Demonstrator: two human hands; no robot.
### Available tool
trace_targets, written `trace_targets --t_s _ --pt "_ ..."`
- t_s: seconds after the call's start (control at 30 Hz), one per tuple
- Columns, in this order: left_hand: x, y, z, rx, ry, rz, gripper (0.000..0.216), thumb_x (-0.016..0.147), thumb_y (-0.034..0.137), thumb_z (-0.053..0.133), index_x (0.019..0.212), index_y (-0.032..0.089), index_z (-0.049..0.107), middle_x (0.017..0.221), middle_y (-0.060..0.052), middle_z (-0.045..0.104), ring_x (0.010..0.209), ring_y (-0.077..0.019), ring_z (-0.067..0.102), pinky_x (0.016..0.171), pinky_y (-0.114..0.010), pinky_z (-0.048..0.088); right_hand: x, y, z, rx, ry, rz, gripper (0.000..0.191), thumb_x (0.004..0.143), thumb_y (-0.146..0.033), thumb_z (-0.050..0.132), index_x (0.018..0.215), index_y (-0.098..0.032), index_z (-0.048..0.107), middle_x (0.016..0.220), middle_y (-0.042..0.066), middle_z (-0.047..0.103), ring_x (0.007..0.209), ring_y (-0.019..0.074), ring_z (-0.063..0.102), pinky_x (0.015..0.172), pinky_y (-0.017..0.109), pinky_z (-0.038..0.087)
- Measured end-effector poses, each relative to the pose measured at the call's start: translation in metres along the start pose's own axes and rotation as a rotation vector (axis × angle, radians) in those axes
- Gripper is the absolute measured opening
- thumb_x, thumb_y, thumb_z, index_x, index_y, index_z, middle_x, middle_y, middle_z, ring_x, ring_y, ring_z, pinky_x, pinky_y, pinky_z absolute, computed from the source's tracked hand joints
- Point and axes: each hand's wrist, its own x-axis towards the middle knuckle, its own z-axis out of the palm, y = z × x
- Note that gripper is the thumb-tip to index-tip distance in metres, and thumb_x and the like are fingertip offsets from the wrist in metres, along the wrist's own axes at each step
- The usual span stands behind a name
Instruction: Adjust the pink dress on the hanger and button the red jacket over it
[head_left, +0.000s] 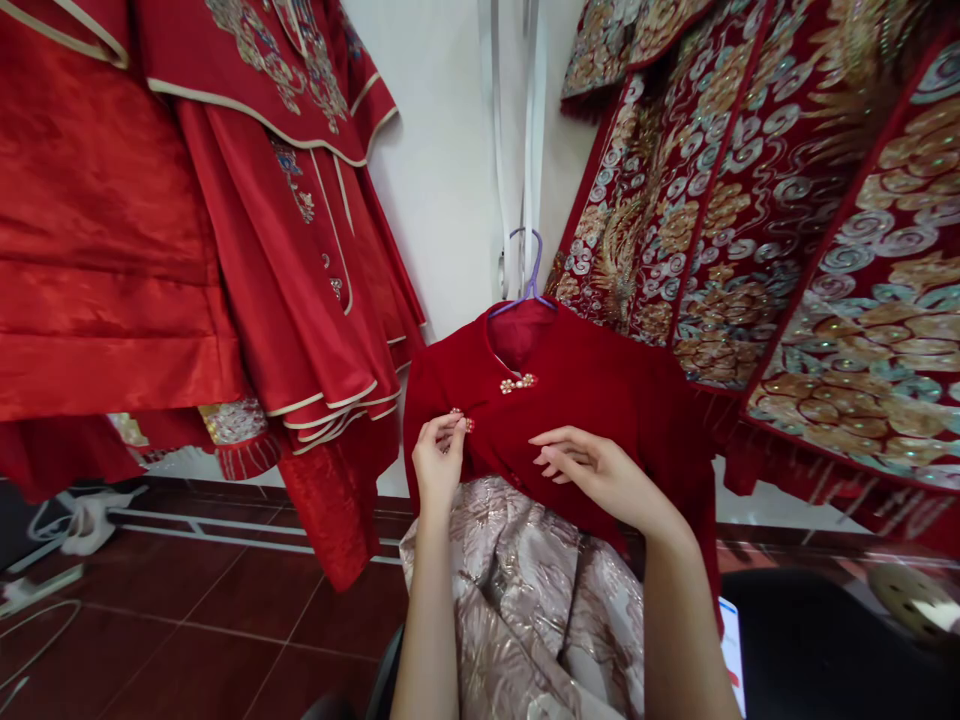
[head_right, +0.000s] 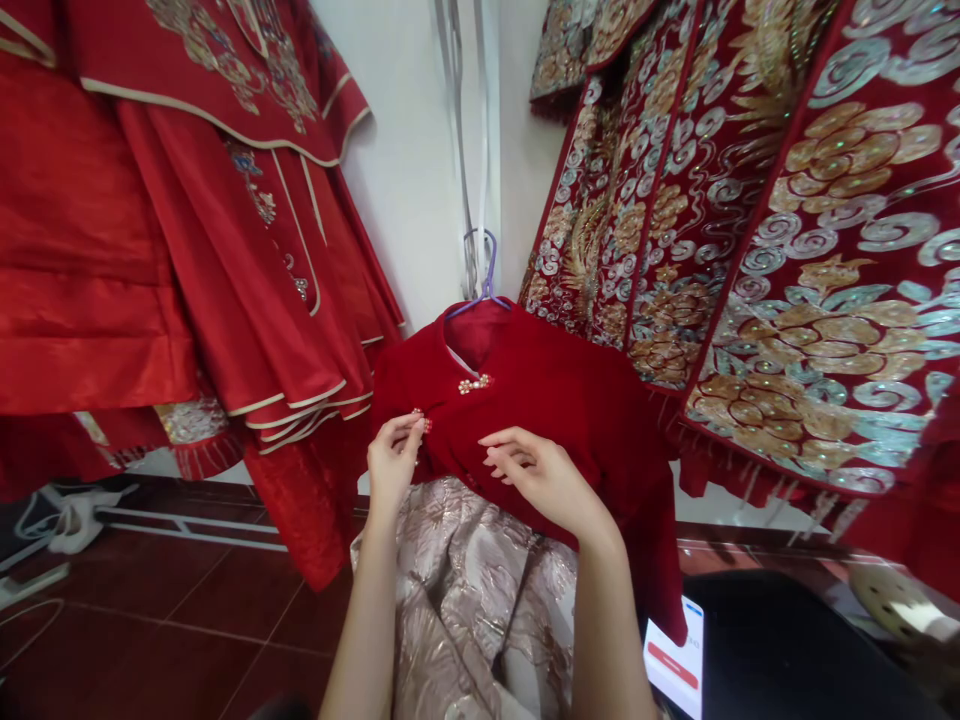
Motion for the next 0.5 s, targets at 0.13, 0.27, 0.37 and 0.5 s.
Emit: trace_targets --t_s 0.13,0.27,0.37,0.5 --pt "0.003 -0.002 0.003 -0.032 0.012 -0.07 0.032 0.072 0.041 0.069 0.09 0.015 0.068 0.087 -0.009 0.07 0.076 -0.0156 0.065 0.071 -0.026 0.052 -0.003 0.004 -0.001 0.005 -0.093 0.07 0.029 0.086 -0.039 0.054 0.102 -0.019 0.067 0.089 0.006 0.07 0.079 0.0157 0.067 0.07 0.03 0.057" --pt "0.007 -0.002 0.008 -0.09 0.048 -0.128 0.032 0.068 0.039 0.073 0.084 0.013 0.067 0.081 -0.009 0.071 0.076 -0.0164 0.066 0.075 -0.029 0.053 -0.006 0.013 0.008 -0.015 -0.335 0.161 0.028 0.085 -0.036 0.053 0.094 -0.018 0.071 0.088 0.005 0.072 0.073 0.0146 0.066 0.064 0.026 0.054" --pt "0.01 -0.003 0.01 -0.122 0.066 -0.176 0.031 0.064 0.037 0.076 0.079 0.012 0.068 0.079 -0.009 0.072 0.074 -0.0168 0.067 0.076 -0.03 0.054 -0.006 0.021 0.013 -0.105 -0.359 0.179 0.025 0.082 -0.036 0.056 0.082 -0.018 0.073 0.077 0.003 0.071 0.07 0.015 0.065 0.06 0.024 0.052" --pt "0.012 -0.004 0.009 -0.163 0.068 -0.213 0.031 0.061 0.036 0.076 0.079 0.011 0.07 0.08 -0.01 0.073 0.074 -0.0176 0.068 0.075 -0.031 0.055 -0.004 0.022 0.012 -0.171 -0.317 0.174 0.028 0.082 -0.038 0.054 0.088 -0.018 0.074 0.077 0.003 0.072 0.07 0.0164 0.065 0.06 0.025 0.051"
